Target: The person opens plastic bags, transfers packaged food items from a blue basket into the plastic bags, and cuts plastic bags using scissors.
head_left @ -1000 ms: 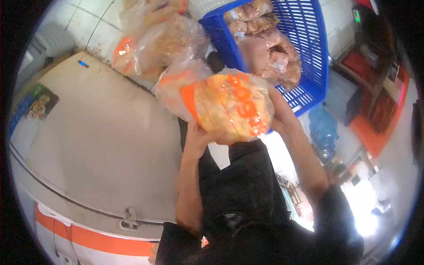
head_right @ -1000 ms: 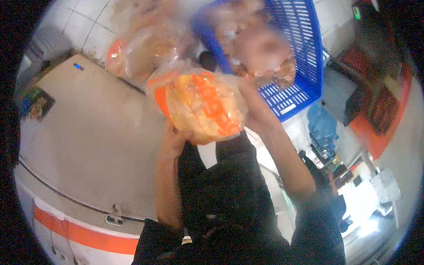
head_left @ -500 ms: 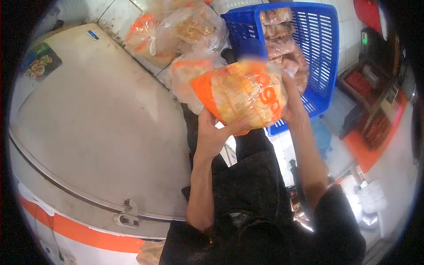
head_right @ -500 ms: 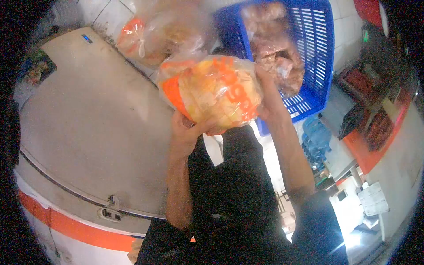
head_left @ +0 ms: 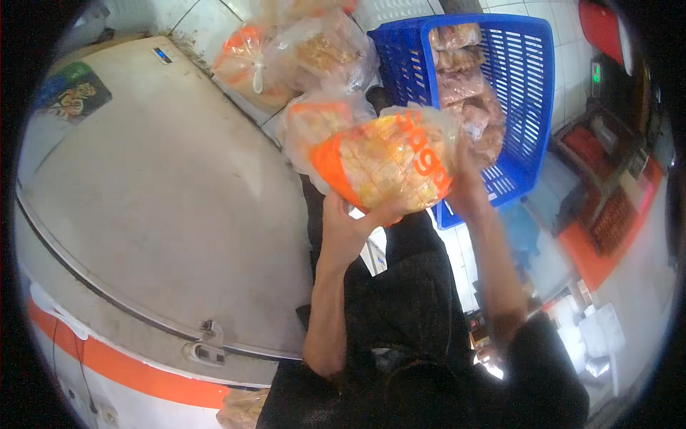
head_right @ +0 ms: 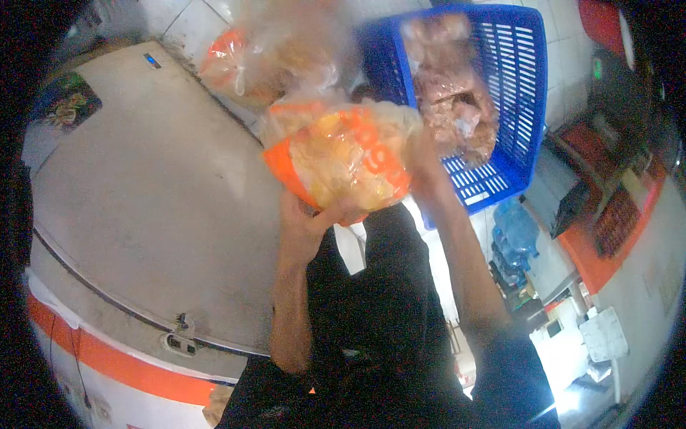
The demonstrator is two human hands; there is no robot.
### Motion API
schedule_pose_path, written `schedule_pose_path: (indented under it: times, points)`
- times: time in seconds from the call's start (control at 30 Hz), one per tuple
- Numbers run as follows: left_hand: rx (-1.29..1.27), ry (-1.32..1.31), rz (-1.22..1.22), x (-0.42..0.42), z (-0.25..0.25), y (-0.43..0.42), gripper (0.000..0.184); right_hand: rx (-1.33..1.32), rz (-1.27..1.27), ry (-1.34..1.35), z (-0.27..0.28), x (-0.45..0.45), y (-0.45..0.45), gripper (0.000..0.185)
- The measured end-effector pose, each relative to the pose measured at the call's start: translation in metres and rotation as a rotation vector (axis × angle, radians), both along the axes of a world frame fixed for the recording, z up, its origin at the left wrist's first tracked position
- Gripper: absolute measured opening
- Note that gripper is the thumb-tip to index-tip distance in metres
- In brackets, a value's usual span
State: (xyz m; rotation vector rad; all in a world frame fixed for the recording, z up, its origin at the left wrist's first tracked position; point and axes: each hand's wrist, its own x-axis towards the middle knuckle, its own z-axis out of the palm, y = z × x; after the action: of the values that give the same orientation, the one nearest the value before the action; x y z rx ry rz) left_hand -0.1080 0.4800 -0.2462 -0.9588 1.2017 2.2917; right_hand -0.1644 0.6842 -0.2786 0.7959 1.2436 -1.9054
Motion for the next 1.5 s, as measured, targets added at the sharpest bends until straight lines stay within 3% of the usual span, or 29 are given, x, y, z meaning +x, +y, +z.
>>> schedule_pose_path:
  times: [0.13,0.4,0.7,0.8,0.87,0.93,1.0,1.07,1.17,1.27,1.37,1.43,1.47,1.5]
  points:
    - [-0.026,-0.081,0.041,0.011,0.002,0.006,0.054,-0.039,0.099,-0.073,0.024,0.005,-0.021,0.094]
    - [-0.081,-0.107,0.048,0.021,0.006,0.015,0.058,-0.027,0.126,-0.059,0.025,-0.011,-0.018,0.082]
    - [-0.039,-0.162,0.005,0.007,0.011,0.024,0.056,-0.076,-0.045,-0.128,0.025,-0.013,-0.012,0.08]
    - [-0.502,-0.149,-0.096,0.024,0.009,0.031,0.043,-0.123,-0.157,-0.133,0.013,0.004,0.002,0.087]
    - [-0.626,-0.365,-0.105,0.016,0.026,0.007,0.044,-0.104,-0.217,-0.168,0.015,0.019,0.022,0.09]
    - [-0.422,-0.124,0.348,0.009,0.036,-0.017,0.05,-0.106,-0.207,-0.247,0.014,0.051,0.059,0.094]
    - [-0.264,-0.091,0.455,-0.043,0.074,-0.009,0.049,-0.096,-0.162,-0.352,0.038,0.052,0.085,0.105]
    - [-0.045,0.091,0.418,-0.082,0.1,0.004,0.048,-0.128,-0.139,-0.337,0.051,0.057,0.115,0.108]
    - [-0.065,0.149,0.519,-0.128,0.134,0.027,0.055,-0.203,-0.083,-0.289,0.066,0.06,0.155,0.107]
    - [0.052,0.347,0.297,-0.162,0.163,0.026,0.06,-0.279,-0.052,-0.277,0.081,0.063,0.179,0.104]
    - [-0.749,0.28,0.729,-0.23,0.19,0.115,0.066,-0.323,-0.009,-0.299,0.082,0.072,0.192,0.103]
    - [0.15,0.402,0.404,-0.207,0.2,0.041,0.059,-0.317,0.006,-0.306,0.074,0.082,0.195,0.107]
    - [-0.012,0.466,0.267,-0.229,0.215,0.061,0.063,-0.315,0.017,-0.314,0.073,0.086,0.194,0.109]
    - [-0.233,0.512,0.292,-0.241,0.214,0.101,0.065,-0.333,-0.04,-0.317,0.072,0.084,0.191,0.109]
